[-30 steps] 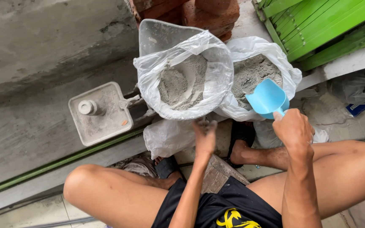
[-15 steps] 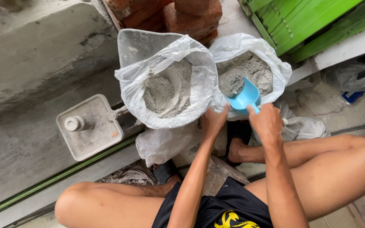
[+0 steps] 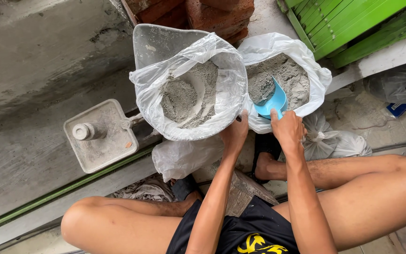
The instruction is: The person scoops gray powder from a large white bag into a smaller white bag using a blue scoop. They then fold and tie the smaller bag closed. The person repeats the scooping process to add more powder to the smaller bag.
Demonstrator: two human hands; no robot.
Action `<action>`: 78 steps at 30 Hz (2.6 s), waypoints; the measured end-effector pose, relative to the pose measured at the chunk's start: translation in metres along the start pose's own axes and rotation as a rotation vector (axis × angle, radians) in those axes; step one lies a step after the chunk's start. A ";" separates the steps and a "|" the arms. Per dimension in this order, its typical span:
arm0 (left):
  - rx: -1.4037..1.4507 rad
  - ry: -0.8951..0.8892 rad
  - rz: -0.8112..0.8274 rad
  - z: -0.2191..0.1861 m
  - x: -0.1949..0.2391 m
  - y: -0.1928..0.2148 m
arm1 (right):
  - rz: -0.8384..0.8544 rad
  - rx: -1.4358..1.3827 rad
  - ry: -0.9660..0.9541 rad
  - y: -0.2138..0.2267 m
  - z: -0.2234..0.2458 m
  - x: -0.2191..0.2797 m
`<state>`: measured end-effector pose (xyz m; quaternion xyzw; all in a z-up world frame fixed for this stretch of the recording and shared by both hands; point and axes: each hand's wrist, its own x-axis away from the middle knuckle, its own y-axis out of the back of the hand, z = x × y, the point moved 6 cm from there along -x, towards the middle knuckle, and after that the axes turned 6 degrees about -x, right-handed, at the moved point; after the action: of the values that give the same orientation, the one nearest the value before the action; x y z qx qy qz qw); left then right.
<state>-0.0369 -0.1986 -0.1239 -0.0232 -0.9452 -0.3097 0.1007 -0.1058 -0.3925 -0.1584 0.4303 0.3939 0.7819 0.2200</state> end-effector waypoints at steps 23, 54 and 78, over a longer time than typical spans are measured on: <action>0.117 -0.003 0.016 0.022 -0.005 -0.020 | -0.024 -0.231 0.045 0.027 -0.021 0.026; 0.029 -0.142 -0.280 0.048 -0.090 0.220 | 0.411 -1.221 0.301 -0.023 0.110 0.024; -0.085 -0.267 -0.370 -0.002 -0.045 0.249 | 0.016 -1.095 0.812 0.093 0.156 0.135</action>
<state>0.0342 0.0024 0.0133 0.1057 -0.9244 -0.3564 -0.0850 -0.0463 -0.2886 0.0335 -0.0675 -0.0103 0.9696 0.2351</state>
